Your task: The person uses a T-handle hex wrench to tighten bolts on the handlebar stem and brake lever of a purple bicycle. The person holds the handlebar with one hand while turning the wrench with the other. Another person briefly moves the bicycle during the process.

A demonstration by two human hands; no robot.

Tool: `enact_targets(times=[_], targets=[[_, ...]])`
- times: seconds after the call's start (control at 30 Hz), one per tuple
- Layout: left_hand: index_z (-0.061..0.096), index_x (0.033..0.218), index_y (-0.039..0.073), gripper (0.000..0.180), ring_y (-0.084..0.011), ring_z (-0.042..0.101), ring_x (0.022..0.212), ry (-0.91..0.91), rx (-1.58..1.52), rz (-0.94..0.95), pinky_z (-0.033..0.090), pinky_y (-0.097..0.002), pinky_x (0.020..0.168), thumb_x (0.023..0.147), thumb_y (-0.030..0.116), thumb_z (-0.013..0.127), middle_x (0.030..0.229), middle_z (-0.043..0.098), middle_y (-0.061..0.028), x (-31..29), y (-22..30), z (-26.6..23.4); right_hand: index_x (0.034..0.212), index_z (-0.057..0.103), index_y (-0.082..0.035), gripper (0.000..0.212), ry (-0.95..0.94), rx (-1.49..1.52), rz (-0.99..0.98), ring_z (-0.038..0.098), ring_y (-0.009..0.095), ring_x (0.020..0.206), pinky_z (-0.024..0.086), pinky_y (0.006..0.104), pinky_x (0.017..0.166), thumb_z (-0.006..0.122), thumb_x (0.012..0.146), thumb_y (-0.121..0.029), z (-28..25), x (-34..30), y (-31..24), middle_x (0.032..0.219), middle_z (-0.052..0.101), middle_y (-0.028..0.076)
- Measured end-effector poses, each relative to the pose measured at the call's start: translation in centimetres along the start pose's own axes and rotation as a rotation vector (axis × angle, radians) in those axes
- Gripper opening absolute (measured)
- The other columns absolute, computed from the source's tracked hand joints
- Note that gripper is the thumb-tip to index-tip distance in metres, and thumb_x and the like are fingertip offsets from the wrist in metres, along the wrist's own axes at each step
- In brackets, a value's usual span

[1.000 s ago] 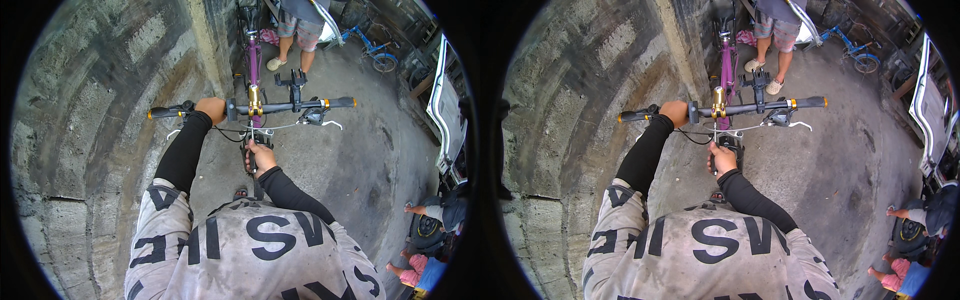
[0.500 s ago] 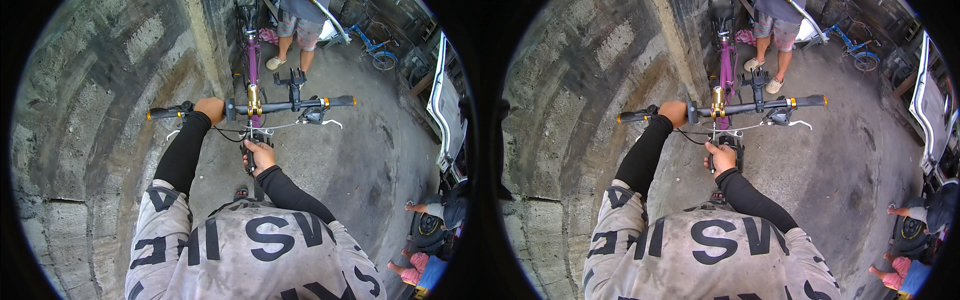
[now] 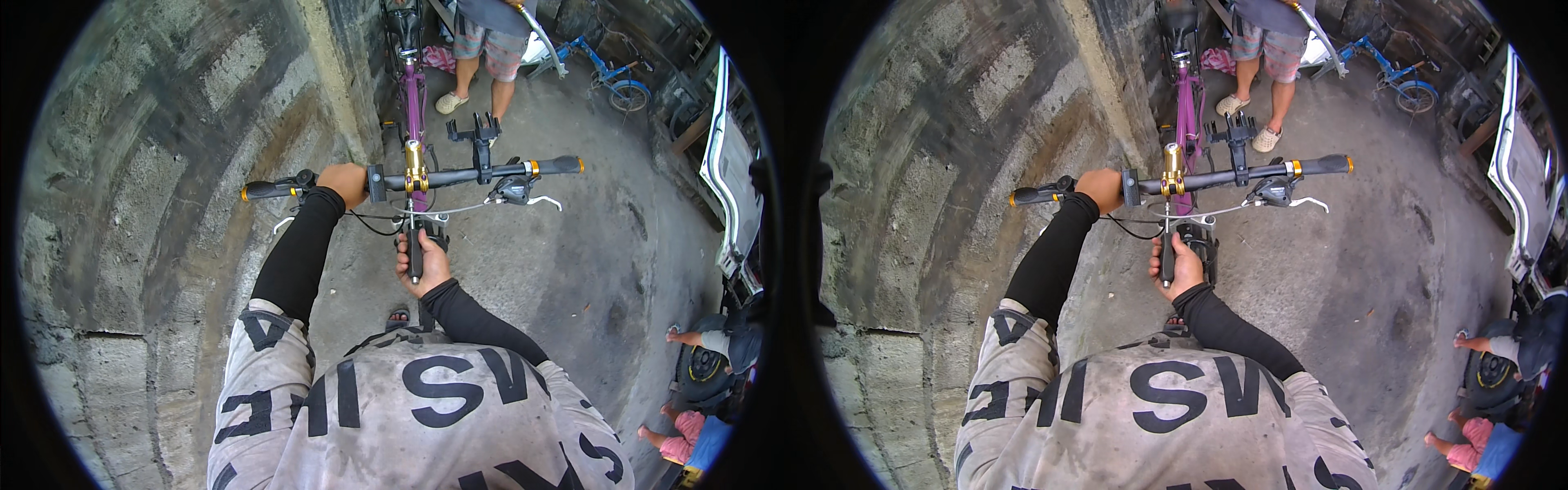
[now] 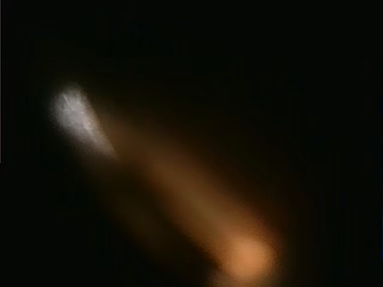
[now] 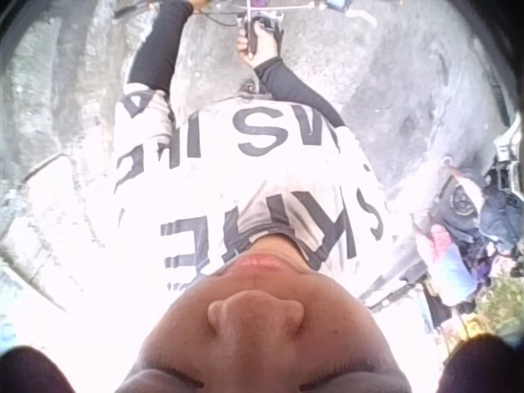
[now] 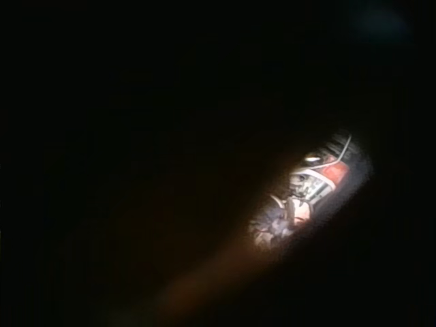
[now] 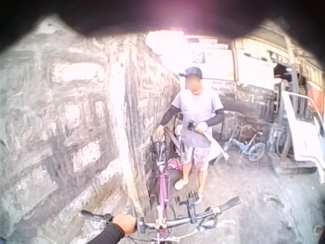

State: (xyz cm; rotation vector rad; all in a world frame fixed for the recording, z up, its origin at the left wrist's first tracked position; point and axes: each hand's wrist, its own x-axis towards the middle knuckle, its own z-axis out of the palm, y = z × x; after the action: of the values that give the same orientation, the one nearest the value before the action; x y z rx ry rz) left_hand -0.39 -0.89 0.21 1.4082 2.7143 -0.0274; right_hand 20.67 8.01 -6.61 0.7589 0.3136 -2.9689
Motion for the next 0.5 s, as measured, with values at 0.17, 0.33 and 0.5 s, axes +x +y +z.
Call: enact_targets(times=[0.17, 0.33, 0.5], targets=[[0.066, 0.077, 0.006, 0.016, -0.0353, 0.064, 0.074, 0.015, 0.023, 0.005, 0.051, -0.0454, 0.066, 0.070, 0.020, 0.065, 0.077, 0.065, -0.0165, 0.1, -0.3, 0.3, 0.094, 0.053, -0.012, 0.018, 0.238, -0.554, 0.010, 0.050, 0.014, 0.058, 0.043, 0.0290, 0.048, 0.063, 0.087, -0.026, 3.0, -1.3, -1.6, 0.071, 0.045, 0.000], [0.066, 0.077, 0.006, 0.016, -0.0354, 0.064, 0.073, 0.013, 0.026, -0.004, 0.051, -0.0452, 0.066, 0.070, 0.021, 0.064, 0.076, 0.065, -0.0166, 0.3, -0.3, 0.6, 0.090, 0.053, -0.013, 0.009, 0.142, -0.412, 0.172, 0.040, 0.009, 0.049, 0.033, 0.0252, 0.046, 0.059, 0.089, -0.019, 3.0, -0.7, -1.9, 0.064, 0.041, -0.004], [0.066, 0.076, 0.006, 0.016, -0.0353, 0.064, 0.073, 0.032, 0.019, 0.006, 0.051, -0.0452, 0.065, 0.071, 0.021, 0.063, 0.075, 0.065, -0.0163, 0.2, -0.3, 0.6, 0.095, 0.054, -0.013, 0.005, -0.369, 0.016, 0.286, 0.036, 0.006, 0.047, 0.030, 0.0221, 0.043, 0.053, 0.092, -0.017, -1.2, 0.9, -1.3, 0.063, 0.040, -0.003]])
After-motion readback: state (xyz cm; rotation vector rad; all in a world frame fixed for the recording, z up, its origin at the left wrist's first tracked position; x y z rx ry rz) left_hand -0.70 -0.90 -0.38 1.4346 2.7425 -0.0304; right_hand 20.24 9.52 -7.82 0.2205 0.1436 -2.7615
